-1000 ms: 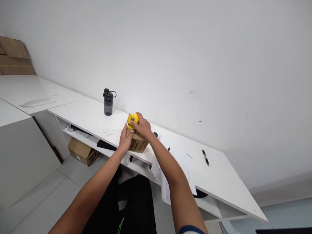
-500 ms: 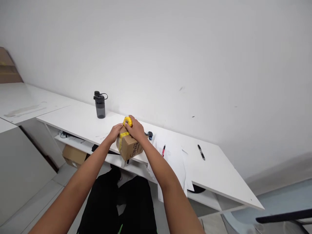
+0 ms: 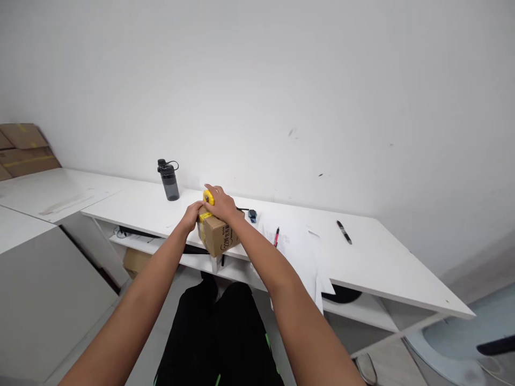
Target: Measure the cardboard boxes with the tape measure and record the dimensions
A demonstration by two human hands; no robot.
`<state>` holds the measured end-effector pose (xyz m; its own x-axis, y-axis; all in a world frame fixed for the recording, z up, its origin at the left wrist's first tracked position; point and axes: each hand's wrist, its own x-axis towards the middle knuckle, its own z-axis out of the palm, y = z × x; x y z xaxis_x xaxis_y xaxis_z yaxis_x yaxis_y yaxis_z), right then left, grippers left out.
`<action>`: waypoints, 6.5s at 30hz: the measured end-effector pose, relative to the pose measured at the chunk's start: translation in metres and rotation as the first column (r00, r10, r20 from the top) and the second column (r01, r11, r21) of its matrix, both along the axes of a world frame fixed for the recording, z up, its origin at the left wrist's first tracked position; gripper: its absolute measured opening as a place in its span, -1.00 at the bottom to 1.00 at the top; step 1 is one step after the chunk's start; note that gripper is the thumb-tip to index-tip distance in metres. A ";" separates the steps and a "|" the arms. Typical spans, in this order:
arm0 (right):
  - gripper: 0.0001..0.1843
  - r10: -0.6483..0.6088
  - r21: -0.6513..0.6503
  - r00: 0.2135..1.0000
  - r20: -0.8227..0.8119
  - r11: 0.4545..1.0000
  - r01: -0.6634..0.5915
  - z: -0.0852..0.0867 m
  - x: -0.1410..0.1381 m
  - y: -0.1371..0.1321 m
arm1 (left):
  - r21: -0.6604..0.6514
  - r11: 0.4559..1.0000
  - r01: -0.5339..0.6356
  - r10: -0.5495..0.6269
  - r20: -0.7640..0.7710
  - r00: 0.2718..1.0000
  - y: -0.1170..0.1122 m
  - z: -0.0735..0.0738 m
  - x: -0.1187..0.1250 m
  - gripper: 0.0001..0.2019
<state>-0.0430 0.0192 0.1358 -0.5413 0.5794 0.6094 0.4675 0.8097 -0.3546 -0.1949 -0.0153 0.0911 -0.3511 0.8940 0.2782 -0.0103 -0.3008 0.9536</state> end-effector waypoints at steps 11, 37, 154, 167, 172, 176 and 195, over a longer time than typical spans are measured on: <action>-0.53 0.125 0.004 0.992 0.027 0.992 -0.125 0.005 0.001 -0.010 | -0.122 0.986 -0.110 0.123 0.102 0.987 -0.014 0.004 0.008 -0.87; -0.52 0.166 -0.008 0.978 -0.124 0.986 -0.168 -0.004 0.000 0.004 | -0.106 0.984 -0.145 0.153 0.063 0.986 -0.004 -0.004 0.004 -0.87; -0.41 0.008 -0.285 0.993 0.120 0.958 0.027 0.027 0.103 -0.060 | 0.017 0.997 -0.070 0.069 0.087 0.994 -0.003 -0.005 0.009 -0.69; -0.33 0.000 -0.177 0.991 0.137 0.984 0.025 0.027 0.014 -0.015 | 0.034 0.998 -0.051 0.046 0.117 0.992 -0.008 -0.007 0.009 -0.73; -0.28 -0.015 -0.189 0.994 0.106 0.981 0.035 0.033 -0.004 -0.006 | 0.003 0.999 -0.035 0.035 0.108 0.993 -0.016 0.000 0.011 -0.72; -0.25 -0.058 -0.210 0.995 -0.076 0.977 0.041 0.045 0.014 0.008 | -0.240 0.970 -0.037 0.054 0.064 0.996 -0.048 0.000 -0.007 -0.53; -0.19 0.019 -0.571 0.901 -0.433 0.768 -0.290 -0.021 0.035 -0.030 | -0.201 0.911 -0.359 0.343 -0.109 0.933 -0.075 -0.018 -0.004 -0.50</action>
